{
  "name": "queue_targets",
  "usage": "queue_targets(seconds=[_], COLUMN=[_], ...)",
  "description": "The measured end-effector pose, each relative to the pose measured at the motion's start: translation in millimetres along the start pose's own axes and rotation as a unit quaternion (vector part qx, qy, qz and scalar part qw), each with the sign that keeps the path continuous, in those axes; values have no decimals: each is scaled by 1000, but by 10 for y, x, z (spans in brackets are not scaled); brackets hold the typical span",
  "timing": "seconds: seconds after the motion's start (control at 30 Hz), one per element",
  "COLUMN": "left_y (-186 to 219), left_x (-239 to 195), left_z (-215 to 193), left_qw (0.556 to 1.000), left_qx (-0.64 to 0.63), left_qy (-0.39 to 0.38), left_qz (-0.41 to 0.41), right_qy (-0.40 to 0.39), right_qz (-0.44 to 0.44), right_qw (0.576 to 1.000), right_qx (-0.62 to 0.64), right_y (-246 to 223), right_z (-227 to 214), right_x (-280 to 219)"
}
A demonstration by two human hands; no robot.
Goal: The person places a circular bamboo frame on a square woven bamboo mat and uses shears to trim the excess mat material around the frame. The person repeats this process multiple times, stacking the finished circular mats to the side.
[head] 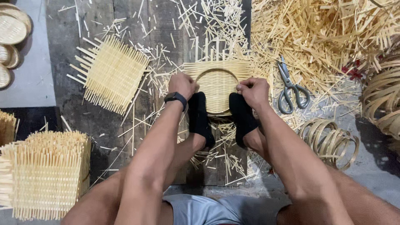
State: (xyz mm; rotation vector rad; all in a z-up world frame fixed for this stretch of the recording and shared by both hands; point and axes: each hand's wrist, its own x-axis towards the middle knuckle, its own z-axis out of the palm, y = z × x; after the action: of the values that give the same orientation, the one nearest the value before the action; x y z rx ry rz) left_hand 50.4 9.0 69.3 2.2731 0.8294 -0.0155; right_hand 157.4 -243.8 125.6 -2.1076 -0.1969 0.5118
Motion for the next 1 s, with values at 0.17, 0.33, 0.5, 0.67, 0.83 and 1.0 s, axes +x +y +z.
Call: queue_targets(seconds=[0.17, 0.33, 0.5, 0.67, 0.83, 1.0], left_y=[338, 314, 355, 550, 494, 421], left_x=[311, 384, 360, 393, 397, 505], left_z=[223, 353, 374, 197, 277, 385], left_qw=[946, 953, 962, 970, 977, 973], left_qx=[-33, -109, -158, -181, -183, -211], left_qy=[59, 25, -21, -38, -49, -94], left_qz=[318, 280, 224, 155, 97, 20], right_qy=[-42, -213, -155, -197, -21, -73], right_qz=[-136, -327, -354, -315, -373, -93], right_qw=[954, 739, 757, 825, 904, 993], right_qx=[-265, -549, -527, -425, -210, -24], right_y=[-457, -539, -251, -460, -360, 11], right_z=[179, 695, 883, 642, 277, 504], right_x=[-398, -418, -354, -246, 379, 560])
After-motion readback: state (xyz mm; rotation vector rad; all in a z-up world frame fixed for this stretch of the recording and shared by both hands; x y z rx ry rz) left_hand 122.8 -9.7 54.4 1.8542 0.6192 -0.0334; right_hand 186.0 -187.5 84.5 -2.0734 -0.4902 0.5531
